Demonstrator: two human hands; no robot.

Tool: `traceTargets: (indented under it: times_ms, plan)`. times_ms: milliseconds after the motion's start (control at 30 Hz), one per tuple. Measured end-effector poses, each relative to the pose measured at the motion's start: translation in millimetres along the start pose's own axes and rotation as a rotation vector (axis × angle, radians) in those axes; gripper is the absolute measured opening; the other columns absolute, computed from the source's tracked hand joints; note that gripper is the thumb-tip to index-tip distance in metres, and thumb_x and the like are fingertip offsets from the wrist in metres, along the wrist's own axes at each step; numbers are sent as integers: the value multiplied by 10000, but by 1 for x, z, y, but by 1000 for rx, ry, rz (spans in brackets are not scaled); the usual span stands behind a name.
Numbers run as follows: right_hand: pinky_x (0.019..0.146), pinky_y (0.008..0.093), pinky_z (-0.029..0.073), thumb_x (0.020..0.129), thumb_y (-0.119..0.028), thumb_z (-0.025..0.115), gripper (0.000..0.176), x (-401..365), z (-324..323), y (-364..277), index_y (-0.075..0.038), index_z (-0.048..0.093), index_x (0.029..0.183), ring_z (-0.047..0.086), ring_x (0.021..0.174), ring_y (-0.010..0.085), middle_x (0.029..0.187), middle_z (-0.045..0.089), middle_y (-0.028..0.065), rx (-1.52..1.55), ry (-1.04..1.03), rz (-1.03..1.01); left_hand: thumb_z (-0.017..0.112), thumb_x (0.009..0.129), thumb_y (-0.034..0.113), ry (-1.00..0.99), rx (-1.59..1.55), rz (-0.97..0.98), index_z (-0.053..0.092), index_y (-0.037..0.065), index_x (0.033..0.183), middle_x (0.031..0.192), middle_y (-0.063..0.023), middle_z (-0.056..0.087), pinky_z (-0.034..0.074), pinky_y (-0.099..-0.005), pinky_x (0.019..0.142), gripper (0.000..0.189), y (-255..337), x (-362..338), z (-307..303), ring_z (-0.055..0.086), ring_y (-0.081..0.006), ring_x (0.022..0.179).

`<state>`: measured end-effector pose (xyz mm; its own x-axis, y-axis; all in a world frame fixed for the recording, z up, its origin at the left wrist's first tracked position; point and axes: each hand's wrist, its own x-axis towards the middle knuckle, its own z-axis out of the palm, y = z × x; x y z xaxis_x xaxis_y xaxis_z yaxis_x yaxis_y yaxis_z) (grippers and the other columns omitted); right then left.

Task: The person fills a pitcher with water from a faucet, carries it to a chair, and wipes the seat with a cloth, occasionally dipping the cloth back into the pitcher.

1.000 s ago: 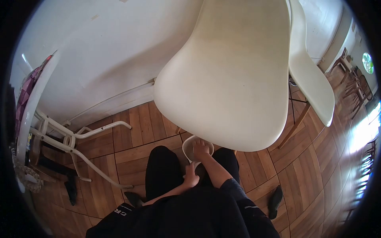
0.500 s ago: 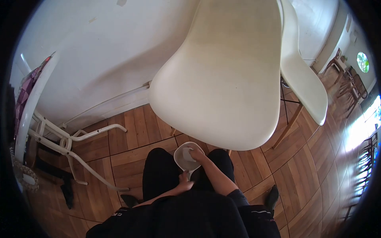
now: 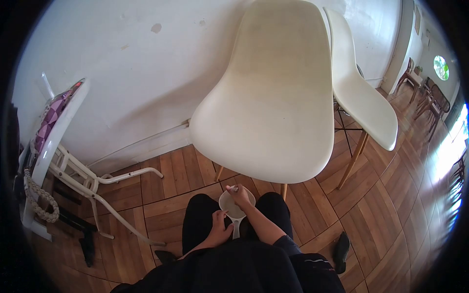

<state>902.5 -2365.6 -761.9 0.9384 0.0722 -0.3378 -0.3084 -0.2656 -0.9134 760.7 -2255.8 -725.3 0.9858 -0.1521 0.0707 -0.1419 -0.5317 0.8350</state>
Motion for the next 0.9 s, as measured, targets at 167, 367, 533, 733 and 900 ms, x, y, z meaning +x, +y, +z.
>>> traceTargets:
  times_ms: [167, 367, 533, 733, 900]
  plan:
    - [451, 333, 439, 780, -630, 547, 672, 8, 17, 17, 27, 576, 924, 580, 546, 200, 719, 582, 136, -83, 48, -17, 571, 793, 101, 33, 30, 30, 321, -8, 1252, 1192, -239, 306, 325, -422, 974, 534, -3, 1, -11, 367, -389, 1131]
    - [420, 368, 442, 858, -626, 389, 708, 21, 29, 30, 41, 610, 769, 570, 461, 242, 579, 572, 156, -97, 55, -3, 561, 790, 78, 67, -54, 43, 335, -5, 1241, 1184, -229, 323, 356, -408, 956, 511, 17, -1, -21, 411, -374, 1096]
    - [429, 381, 451, 890, -591, 335, 719, 26, 33, 32, 58, 605, 739, 594, 473, 275, 592, 581, 188, -102, 76, -26, 552, 790, 61, 86, 2, 49, 349, -4, 1232, 1192, -223, 330, 377, -395, 945, 490, 16, 2, -25, 447, -349, 1080]
    - [533, 413, 484, 903, -544, 337, 692, 24, 36, 30, 68, 608, 727, 635, 576, 322, 615, 592, 225, -228, 168, -193, 553, 792, 43, 152, -41, 102, 390, -7, 1202, 1115, -191, 398, 416, -368, 876, 443, 24, 10, -33, 519, -283, 948]
    - [645, 450, 482, 909, -519, 335, 676, 23, 35, 28, 75, 614, 747, 642, 694, 372, 655, 600, 259, -246, 103, -133, 546, 798, 3, 180, -64, 165, 416, -10, 1181, 998, -161, 449, 434, -342, 780, 404, 25, 15, -37, 534, -232, 821]
